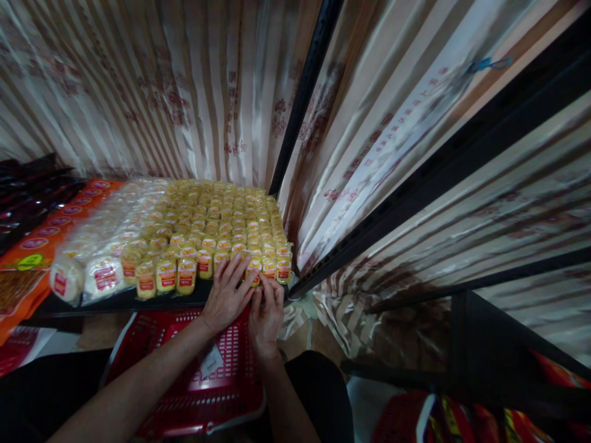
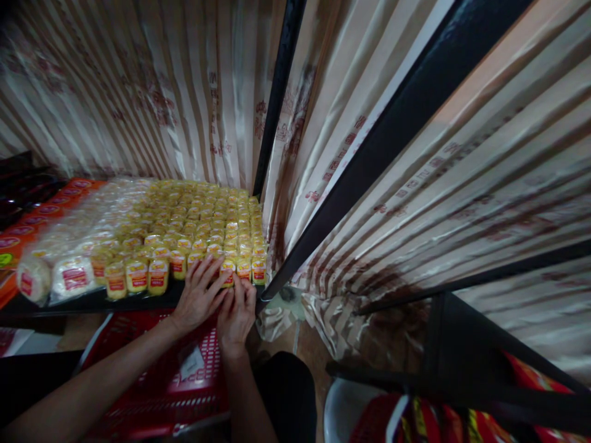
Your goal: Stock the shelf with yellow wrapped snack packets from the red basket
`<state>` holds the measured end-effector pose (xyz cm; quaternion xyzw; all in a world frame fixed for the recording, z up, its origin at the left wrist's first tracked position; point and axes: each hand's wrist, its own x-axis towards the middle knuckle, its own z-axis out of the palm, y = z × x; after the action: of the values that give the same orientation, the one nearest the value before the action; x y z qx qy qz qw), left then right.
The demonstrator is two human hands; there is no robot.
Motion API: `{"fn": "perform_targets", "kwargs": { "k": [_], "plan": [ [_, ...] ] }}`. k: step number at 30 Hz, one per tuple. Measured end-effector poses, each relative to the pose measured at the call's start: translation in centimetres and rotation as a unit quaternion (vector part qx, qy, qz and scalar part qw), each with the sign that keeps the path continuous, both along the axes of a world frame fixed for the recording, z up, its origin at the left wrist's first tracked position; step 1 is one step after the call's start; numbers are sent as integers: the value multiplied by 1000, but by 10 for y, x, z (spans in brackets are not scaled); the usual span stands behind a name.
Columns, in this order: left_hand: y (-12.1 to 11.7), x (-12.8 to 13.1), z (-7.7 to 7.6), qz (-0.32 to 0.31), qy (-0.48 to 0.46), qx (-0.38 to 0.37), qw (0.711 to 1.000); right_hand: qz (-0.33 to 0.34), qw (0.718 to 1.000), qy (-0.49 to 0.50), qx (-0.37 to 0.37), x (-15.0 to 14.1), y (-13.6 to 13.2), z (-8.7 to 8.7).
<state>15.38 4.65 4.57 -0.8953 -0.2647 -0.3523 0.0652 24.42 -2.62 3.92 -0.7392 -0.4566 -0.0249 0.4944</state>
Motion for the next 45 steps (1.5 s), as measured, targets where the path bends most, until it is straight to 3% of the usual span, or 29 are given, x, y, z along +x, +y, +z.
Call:
{"fn": "perform_targets", "kwargs": {
  "k": [8,21,29,40,45],
  "plan": [
    [-1,0,-3,6,-28,28,999,-25,999,17,24,0,-1,3],
    [2,-1,-6,-46,10,31,998,-24,1000,3,4,-1,1,-4],
    [4,-3,-20,-37,48,28,998,-27,1000,-1,-15,-2,1,-5],
    [-3,-9,-14,-57,25,32,998,-18,1000,-2,25,-3,1,-2],
    [-10,-13,-10,-51,-35,3,998,-8,998,-27,48,-6,1,2]
  ]
}}
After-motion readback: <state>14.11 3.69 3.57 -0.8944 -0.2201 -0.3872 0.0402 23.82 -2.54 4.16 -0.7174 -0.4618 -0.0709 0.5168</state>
